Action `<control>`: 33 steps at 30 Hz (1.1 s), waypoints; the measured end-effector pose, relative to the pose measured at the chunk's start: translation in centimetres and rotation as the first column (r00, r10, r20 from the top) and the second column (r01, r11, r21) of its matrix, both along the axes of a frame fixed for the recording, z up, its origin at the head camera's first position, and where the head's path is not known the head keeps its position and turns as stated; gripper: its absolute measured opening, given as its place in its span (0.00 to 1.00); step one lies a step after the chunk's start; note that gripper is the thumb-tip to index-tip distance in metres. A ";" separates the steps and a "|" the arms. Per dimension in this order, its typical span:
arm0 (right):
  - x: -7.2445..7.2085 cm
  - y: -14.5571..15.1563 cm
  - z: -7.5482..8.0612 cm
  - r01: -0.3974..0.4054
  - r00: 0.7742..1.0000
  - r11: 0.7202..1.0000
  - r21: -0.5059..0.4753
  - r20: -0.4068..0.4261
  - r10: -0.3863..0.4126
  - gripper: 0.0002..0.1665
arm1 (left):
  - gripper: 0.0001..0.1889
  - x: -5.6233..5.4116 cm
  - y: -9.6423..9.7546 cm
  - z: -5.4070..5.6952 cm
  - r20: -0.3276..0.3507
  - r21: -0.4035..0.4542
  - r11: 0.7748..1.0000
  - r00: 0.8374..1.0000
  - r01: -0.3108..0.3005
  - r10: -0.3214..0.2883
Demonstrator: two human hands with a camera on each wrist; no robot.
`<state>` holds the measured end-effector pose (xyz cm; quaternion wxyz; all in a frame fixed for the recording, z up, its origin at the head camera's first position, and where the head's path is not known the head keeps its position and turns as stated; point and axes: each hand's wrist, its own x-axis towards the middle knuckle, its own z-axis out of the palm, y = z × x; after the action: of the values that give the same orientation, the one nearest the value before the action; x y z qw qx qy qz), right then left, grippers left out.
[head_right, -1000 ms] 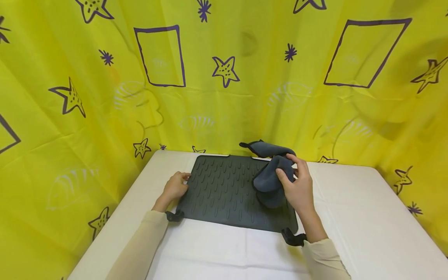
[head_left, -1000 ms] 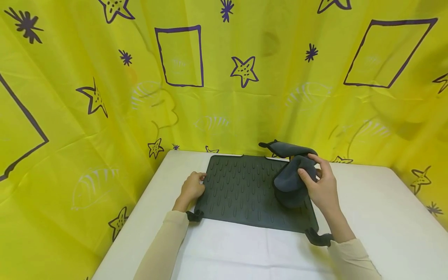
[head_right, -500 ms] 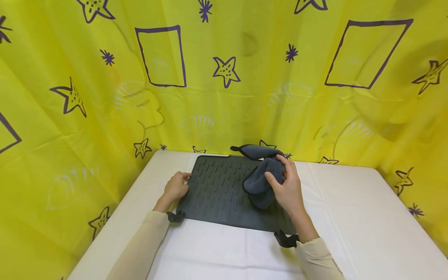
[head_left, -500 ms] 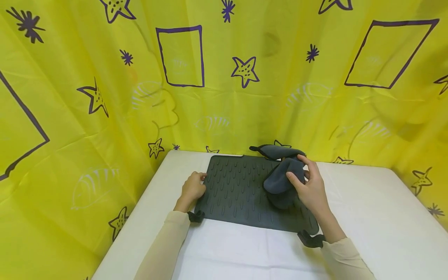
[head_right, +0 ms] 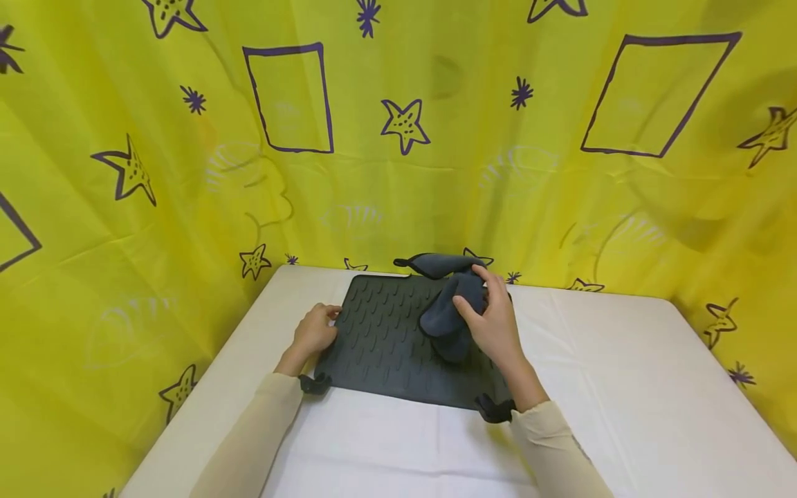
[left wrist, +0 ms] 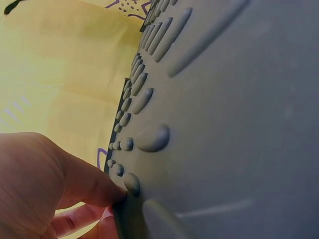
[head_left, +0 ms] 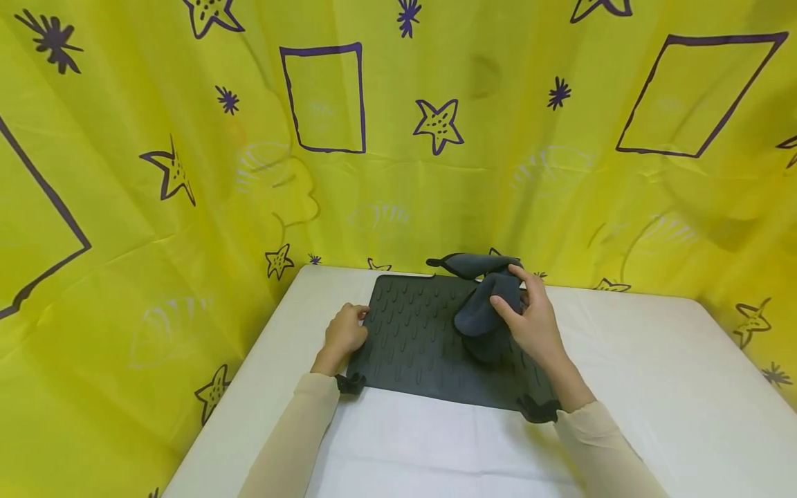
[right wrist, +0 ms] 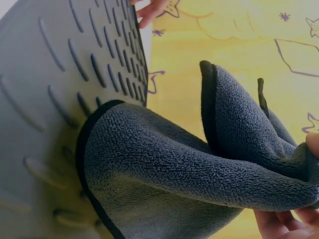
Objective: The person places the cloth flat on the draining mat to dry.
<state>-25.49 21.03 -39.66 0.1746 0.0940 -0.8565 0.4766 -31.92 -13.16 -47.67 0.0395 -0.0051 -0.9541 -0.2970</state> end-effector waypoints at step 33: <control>-3.2 -4.6 -5.2 -0.135 0.965 0.984 0.116 0.241 0.104 0.43 | 0.27 -0.3 0.1 0.0 0.019 -0.001 1.000 1.000 0.003 -0.003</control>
<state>-28.65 16.47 -44.87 0.0369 0.1004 -0.8933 0.4366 -32.25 -13.07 -47.68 0.0301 -0.0038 -0.9545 -0.2966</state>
